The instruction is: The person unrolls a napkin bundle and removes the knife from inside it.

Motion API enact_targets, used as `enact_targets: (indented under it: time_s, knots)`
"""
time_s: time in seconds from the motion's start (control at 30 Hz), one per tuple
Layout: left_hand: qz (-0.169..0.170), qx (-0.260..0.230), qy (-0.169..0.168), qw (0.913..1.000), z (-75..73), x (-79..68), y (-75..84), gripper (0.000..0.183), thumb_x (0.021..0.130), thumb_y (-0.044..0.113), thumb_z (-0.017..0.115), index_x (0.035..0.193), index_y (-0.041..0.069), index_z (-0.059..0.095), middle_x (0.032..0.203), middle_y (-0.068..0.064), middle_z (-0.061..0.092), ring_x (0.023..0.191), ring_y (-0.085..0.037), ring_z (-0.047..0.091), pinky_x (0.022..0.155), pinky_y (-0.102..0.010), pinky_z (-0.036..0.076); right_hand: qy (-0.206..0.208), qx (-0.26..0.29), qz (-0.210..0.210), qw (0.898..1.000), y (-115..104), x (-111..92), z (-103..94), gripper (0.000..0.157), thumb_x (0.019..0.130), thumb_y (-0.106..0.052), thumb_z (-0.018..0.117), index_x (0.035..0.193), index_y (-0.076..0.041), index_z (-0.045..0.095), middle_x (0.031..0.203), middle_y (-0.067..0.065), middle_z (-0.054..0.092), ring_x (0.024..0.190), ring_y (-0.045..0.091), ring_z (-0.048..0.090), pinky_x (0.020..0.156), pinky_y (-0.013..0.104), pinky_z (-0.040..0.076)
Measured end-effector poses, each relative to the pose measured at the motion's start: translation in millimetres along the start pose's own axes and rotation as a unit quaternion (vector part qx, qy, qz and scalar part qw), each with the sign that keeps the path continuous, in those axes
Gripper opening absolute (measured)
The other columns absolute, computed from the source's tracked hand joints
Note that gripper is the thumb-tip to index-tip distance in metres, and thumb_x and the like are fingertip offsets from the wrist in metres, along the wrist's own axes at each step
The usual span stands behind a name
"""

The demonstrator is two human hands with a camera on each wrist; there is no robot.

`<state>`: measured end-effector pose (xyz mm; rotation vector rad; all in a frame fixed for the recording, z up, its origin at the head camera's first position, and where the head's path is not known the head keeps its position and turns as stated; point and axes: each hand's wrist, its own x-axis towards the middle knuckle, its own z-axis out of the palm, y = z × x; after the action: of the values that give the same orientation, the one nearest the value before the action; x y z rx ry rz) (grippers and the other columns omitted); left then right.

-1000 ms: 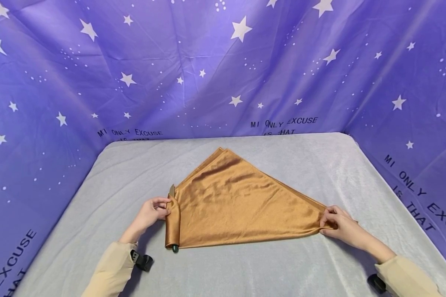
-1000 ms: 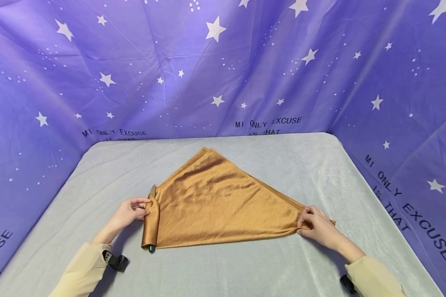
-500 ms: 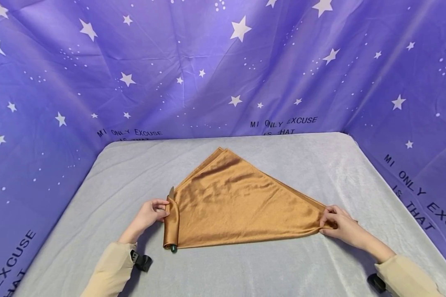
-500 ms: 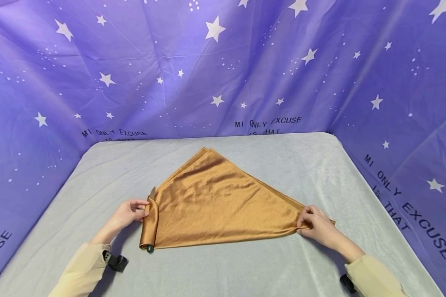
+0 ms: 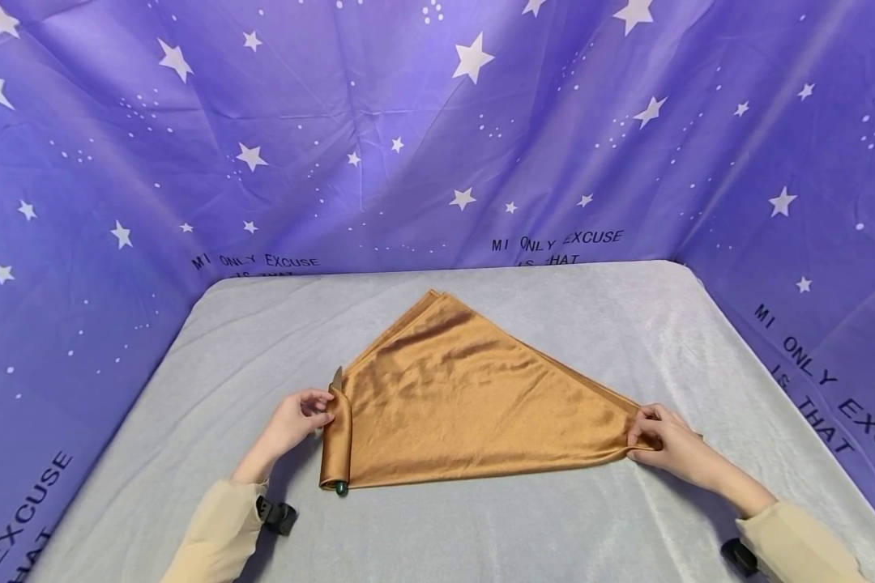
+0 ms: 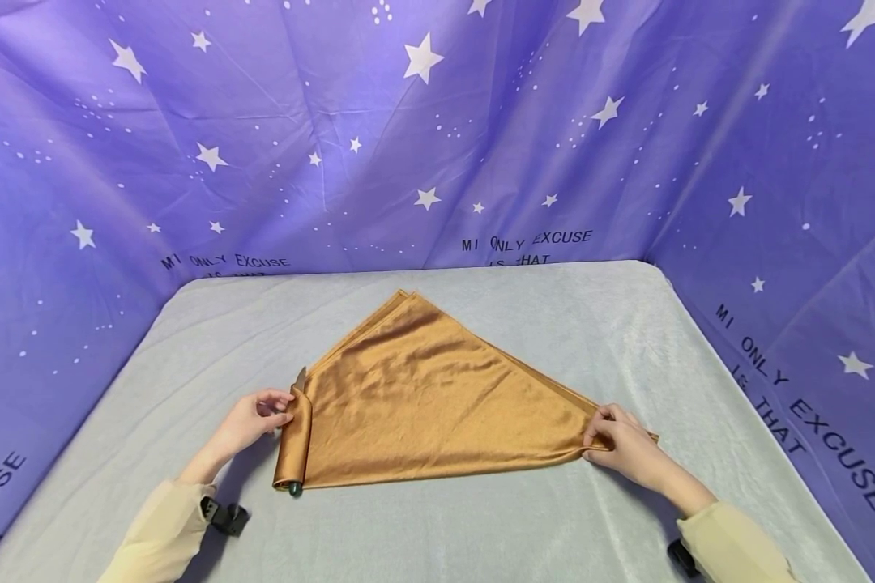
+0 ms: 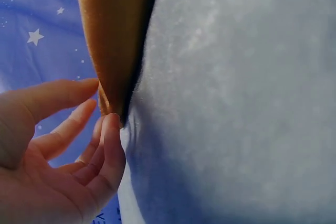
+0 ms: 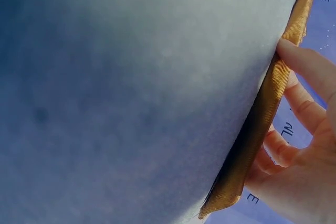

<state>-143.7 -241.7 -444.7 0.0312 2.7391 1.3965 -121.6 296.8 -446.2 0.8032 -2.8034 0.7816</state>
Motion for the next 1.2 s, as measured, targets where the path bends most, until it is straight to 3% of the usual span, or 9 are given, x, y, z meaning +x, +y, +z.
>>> enact_targets:
  time_s: [0.2, 0.5, 0.67, 1.0, 1.2]
  knots:
    - [0.052, 0.036, -0.017, 0.9979, -0.2, -4.3, 3.0, 0.017, 0.076, 0.004, 0.066, 0.092, -0.001, 0.062, 0.069, -0.002, 0.055, 0.059, -0.008, 0.048, 0.051, -0.021, 0.039, 0.003, -0.004, -0.001, 1.0, 0, 0, 0.3, 0.028, 0.064, -0.008, 0.075, 0.069, -0.025, 0.053, 0.09, 0.001, 0.045, 0.085, 0.022, 0.041, 0.067, 0.035, 0.031]
    - [0.119, 0.087, -0.052, 0.9877, 4.7, -9.8, 7.3, 0.017, 0.075, 0.009, 0.068, 0.09, 0.005, 0.062, 0.066, 0.003, 0.052, 0.058, -0.006, 0.046, 0.053, -0.021, 0.038, 0.015, -0.011, -0.009, 1.0, 1, -1, 2.6, 0.03, 0.062, -0.007, 0.076, 0.069, -0.026, 0.053, 0.089, -0.002, 0.044, 0.084, 0.018, 0.04, 0.068, 0.034, 0.03]
    - [0.133, 0.136, -0.058, 0.9801, 7.3, -12.3, 9.9, 0.022, 0.074, 0.013, 0.069, 0.094, 0.007, 0.063, 0.07, 0.001, 0.049, 0.062, -0.01, 0.044, 0.055, -0.023, 0.037, 0.012, -0.008, -0.009, 1.0, 1, -1, 2.1, 0.03, 0.062, -0.007, 0.075, 0.069, -0.026, 0.053, 0.089, 0.0, 0.045, 0.085, 0.022, 0.042, 0.068, 0.036, 0.031]
    - [0.152, 0.189, -0.084, 0.9664, 10.0, -13.8, 11.2, 0.025, 0.077, 0.02, 0.068, 0.098, 0.01, 0.063, 0.069, 0.0, 0.043, 0.062, -0.009, 0.034, 0.055, -0.023, 0.03, 0.013, -0.01, -0.004, 1.0, 0, -1, 2.4, 0.03, 0.062, -0.008, 0.076, 0.068, -0.026, 0.053, 0.089, -0.002, 0.044, 0.086, 0.017, 0.04, 0.069, 0.034, 0.03]
    - [0.144, 0.191, -0.088, 0.967, 10.1, -10.9, 9.7, 0.02, 0.076, 0.021, 0.068, 0.092, 0.012, 0.061, 0.066, 0.001, 0.043, 0.061, -0.009, 0.035, 0.055, -0.023, 0.03, 0.01, -0.007, -0.006, 1.0, -1, -1, 1.1, 0.029, 0.063, -0.008, 0.075, 0.069, -0.025, 0.053, 0.09, 0.001, 0.045, 0.085, 0.021, 0.041, 0.068, 0.036, 0.031]
